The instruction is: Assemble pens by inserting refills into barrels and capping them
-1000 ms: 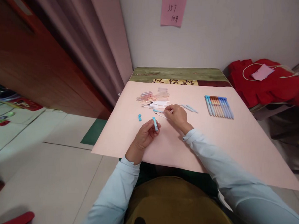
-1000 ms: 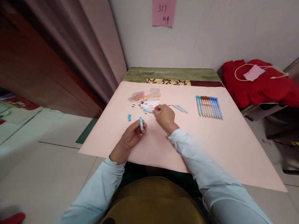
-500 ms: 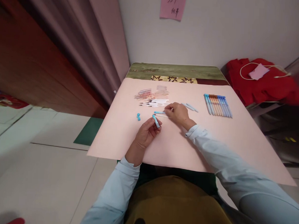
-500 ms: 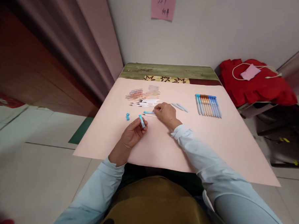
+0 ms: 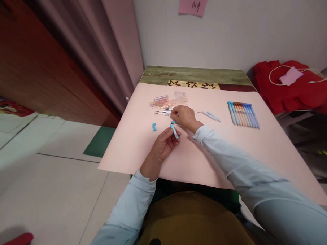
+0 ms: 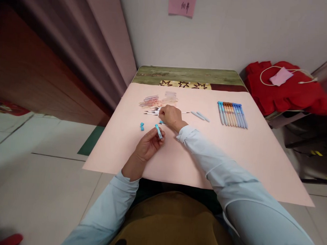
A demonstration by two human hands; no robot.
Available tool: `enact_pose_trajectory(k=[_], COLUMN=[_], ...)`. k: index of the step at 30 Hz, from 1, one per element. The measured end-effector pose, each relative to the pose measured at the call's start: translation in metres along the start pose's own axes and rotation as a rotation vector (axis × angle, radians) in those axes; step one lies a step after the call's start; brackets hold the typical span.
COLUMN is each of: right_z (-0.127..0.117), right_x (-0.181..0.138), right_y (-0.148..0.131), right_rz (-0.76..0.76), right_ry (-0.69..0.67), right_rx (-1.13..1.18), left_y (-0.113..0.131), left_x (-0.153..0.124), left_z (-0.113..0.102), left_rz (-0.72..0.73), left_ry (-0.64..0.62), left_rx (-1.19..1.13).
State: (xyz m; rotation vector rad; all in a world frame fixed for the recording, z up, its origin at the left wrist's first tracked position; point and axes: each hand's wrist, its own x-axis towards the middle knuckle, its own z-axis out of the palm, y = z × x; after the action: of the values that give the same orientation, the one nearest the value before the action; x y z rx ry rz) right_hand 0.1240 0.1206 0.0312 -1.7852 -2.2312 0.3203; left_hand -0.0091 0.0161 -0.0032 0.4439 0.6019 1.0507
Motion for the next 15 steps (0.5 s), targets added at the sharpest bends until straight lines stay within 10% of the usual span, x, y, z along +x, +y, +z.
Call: enact_pose_trajectory(k=[15], right_z=[-0.001], right_x=[-0.004], right_y=[0.018], right_rz=[-0.023], right_ry=[-0.051], right_rx=[-0.231], left_y=[-0.001], left_x=[0.001], left_z=[-0.001], left_rz=[-0.010], left_ry=[-0.004], left_rx=[-0.018])
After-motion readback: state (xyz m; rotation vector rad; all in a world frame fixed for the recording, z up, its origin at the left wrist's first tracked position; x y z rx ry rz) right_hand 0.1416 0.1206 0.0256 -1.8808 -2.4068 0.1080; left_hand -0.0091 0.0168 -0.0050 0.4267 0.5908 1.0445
